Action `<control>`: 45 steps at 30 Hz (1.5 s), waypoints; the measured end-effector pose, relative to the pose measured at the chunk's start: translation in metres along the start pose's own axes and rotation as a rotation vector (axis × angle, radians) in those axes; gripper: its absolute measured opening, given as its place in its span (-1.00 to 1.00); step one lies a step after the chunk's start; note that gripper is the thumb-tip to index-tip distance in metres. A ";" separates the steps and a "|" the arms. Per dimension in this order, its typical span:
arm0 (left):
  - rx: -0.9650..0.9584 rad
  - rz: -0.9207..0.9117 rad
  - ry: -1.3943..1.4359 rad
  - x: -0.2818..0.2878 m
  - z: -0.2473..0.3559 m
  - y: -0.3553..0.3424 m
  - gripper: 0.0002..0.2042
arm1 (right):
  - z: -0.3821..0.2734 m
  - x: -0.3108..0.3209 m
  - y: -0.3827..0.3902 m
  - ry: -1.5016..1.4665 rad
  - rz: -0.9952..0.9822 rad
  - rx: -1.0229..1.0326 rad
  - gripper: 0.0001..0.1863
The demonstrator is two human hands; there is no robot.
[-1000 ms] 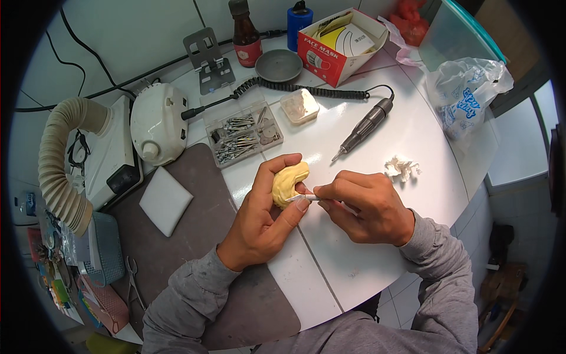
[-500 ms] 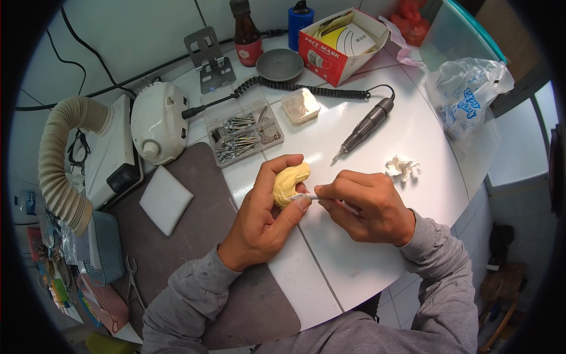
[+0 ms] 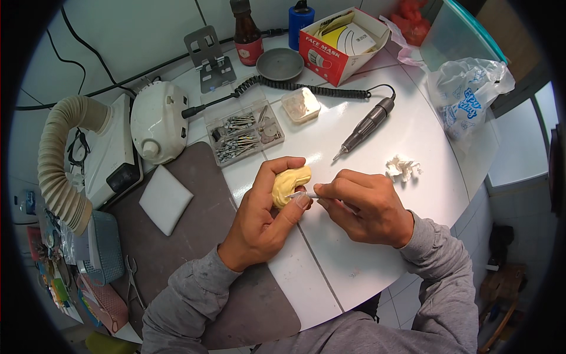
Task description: Trimming and refining a yellow dental plaster model using a scalpel on a laboratory workbench.
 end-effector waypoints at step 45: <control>0.011 -0.010 -0.010 0.000 0.000 0.001 -0.43 | 0.000 -0.004 0.002 0.005 0.073 0.003 -0.73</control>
Point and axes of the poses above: each hand's wrist, its own y-axis away from the middle knuckle, its own x-axis out of the back of the hand, z = x × y, the point moved 2 cm from there along -y, towards the middle knuckle, and after that the axes turned 12 degrees about -x, right-handed, at the moved point
